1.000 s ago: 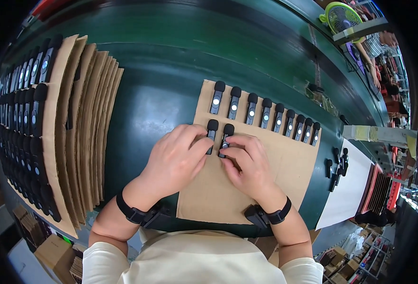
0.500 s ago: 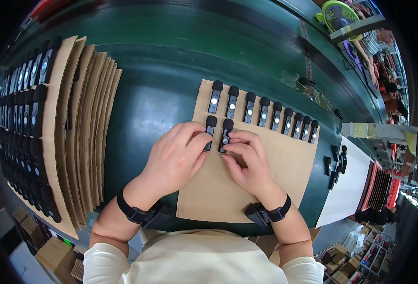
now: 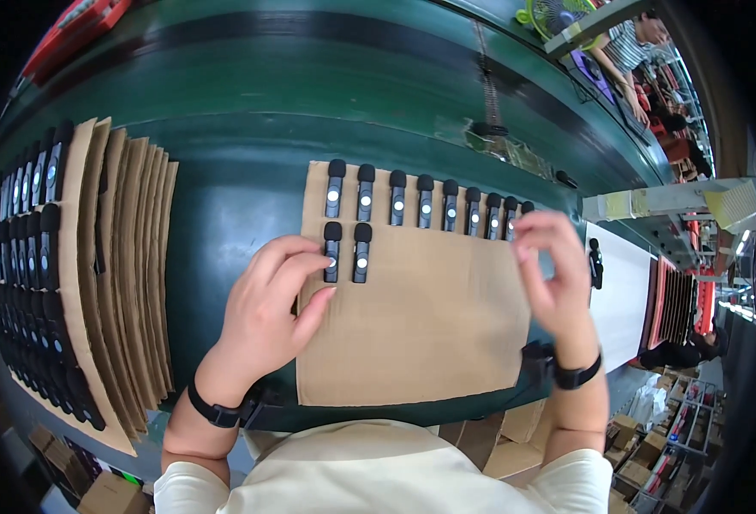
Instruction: The person picks up a microphone, turns it over, and places it onto a cardboard sheet, repeating this process to arrange them in rows.
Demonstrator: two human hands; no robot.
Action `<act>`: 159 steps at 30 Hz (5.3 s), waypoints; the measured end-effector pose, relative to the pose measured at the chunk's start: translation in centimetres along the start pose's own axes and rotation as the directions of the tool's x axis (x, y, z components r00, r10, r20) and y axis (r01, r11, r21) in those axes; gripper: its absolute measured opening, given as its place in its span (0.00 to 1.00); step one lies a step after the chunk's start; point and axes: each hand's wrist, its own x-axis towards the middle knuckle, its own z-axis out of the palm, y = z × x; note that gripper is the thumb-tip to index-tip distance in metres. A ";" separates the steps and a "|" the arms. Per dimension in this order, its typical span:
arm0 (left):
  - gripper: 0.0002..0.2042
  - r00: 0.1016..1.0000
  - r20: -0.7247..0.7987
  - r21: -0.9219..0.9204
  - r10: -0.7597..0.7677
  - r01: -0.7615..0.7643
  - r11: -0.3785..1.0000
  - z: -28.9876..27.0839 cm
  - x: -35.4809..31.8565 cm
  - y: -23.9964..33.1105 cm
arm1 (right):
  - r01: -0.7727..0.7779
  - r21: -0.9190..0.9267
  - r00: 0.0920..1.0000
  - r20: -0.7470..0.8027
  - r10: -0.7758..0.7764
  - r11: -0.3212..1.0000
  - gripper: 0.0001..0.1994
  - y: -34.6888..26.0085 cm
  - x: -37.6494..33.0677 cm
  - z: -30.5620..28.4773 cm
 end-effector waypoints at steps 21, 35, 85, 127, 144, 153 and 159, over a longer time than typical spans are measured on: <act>0.05 0.998 0.066 -0.529 -0.009 0.042 0.848 -1.1 15.9 7.8 | -0.271 -0.420 0.926 0.131 0.353 0.866 0.10 23.7 1.6 -4.1; 0.11 0.911 0.382 0.322 -0.152 0.022 0.947 8.3 25.7 1.2 | -0.291 0.487 0.877 -0.207 0.433 0.823 0.09 10.2 -5.1 -3.6; 0.13 0.976 0.110 -0.558 -0.185 0.215 0.802 -1.1 -3.1 7.1 | -0.202 0.713 0.957 -0.001 0.289 0.671 0.13 -7.6 -7.5 4.8; 0.13 0.999 0.034 -0.472 -0.022 0.035 0.881 -0.3 -2.9 6.1 | -0.085 0.723 0.968 -0.103 0.229 0.686 0.13 -7.3 -7.2 6.3; 0.14 0.998 0.053 -0.356 -0.021 0.038 0.934 0.3 -2.1 6.6 | -0.136 0.532 0.967 -0.111 0.228 0.836 0.22 -7.5 -7.5 4.4; 0.13 0.997 0.065 -0.428 -0.045 0.068 0.901 1.9 -2.2 6.5 | -0.060 0.469 0.995 -0.041 0.089 0.881 0.25 -9.1 -5.7 5.9; 0.13 0.997 0.071 -0.396 -0.007 0.034 0.918 1.8 -1.9 6.6 | 0.001 0.491 0.996 -0.082 0.045 0.871 0.19 -8.3 -5.9 5.5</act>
